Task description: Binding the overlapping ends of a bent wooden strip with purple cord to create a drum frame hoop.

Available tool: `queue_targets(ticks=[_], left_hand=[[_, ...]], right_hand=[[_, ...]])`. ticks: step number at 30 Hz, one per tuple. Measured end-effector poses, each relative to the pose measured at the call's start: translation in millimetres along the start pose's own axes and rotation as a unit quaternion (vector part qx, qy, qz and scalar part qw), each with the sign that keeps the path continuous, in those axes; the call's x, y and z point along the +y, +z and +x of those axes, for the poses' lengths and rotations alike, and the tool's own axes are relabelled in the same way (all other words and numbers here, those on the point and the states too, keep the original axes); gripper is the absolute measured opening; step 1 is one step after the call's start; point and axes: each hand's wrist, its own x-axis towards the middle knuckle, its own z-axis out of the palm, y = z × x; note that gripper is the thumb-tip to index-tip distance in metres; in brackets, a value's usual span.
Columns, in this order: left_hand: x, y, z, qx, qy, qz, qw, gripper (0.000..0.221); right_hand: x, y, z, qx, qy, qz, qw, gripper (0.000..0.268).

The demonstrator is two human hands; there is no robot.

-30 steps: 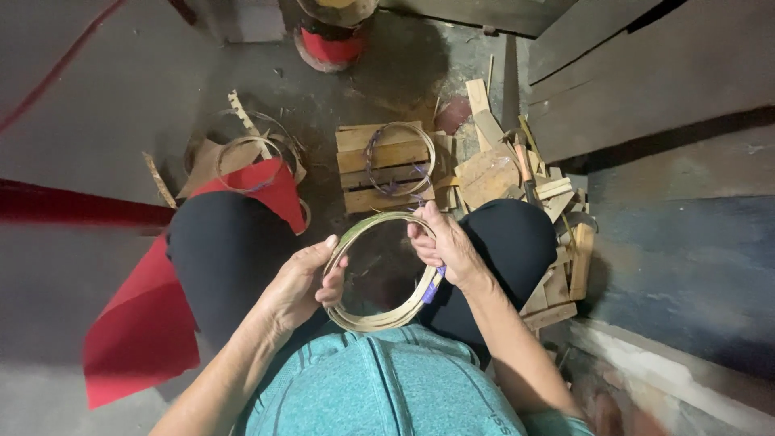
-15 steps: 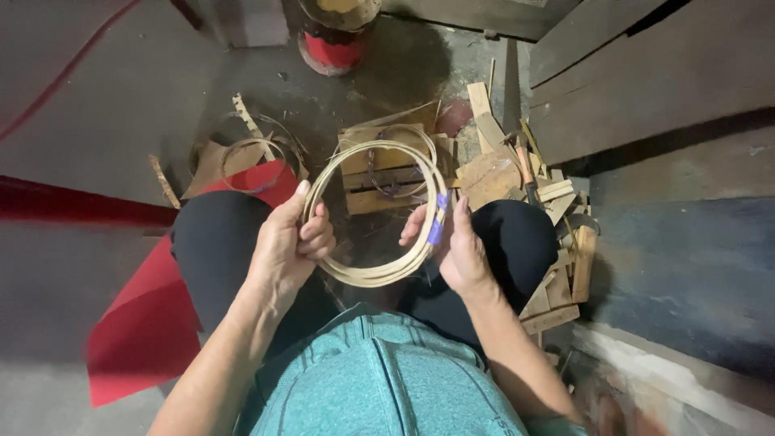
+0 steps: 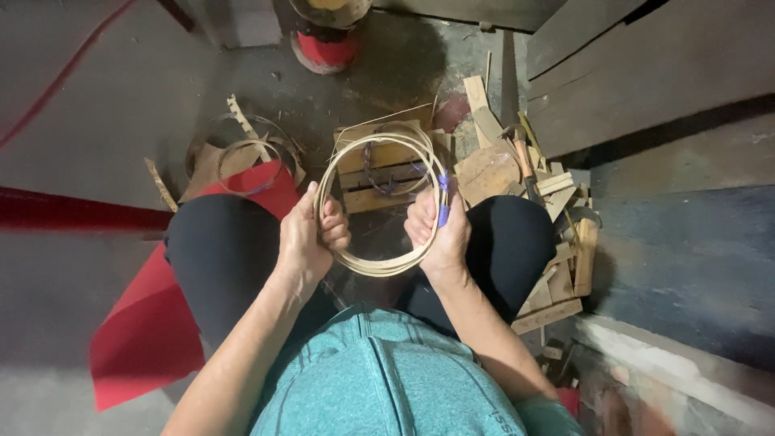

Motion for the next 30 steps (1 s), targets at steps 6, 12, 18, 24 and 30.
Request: queue_targets(ticks=[6, 12, 18, 24, 30], left_hand=[[1, 13, -4, 0.053, 0.014, -0.014, 0.998, 0.048], [5, 13, 5, 0.080, 0.050, -0.043, 0.995, 0.045], [-13, 31, 1, 0.058, 0.073, -0.046, 0.995, 0.047], [-20, 26, 1, 0.010, 0.042, -0.105, 0.994, 0.047], [16, 29, -28, 0.038, 0.106, 0.022, 0.993, 0.048]], right_hand=[[-4, 7, 1, -0.019, -0.011, 0.013, 1.000, 0.066], [33, 20, -24, 0.049, -0.075, -0.068, 0.994, 0.077], [22, 9, 8, 0.048, -0.085, 0.003, 0.995, 0.070], [21, -4, 16, 0.007, -0.061, 0.049, 0.997, 0.067], [7, -4, -4, 0.172, -0.084, -0.287, 0.938, 0.072]])
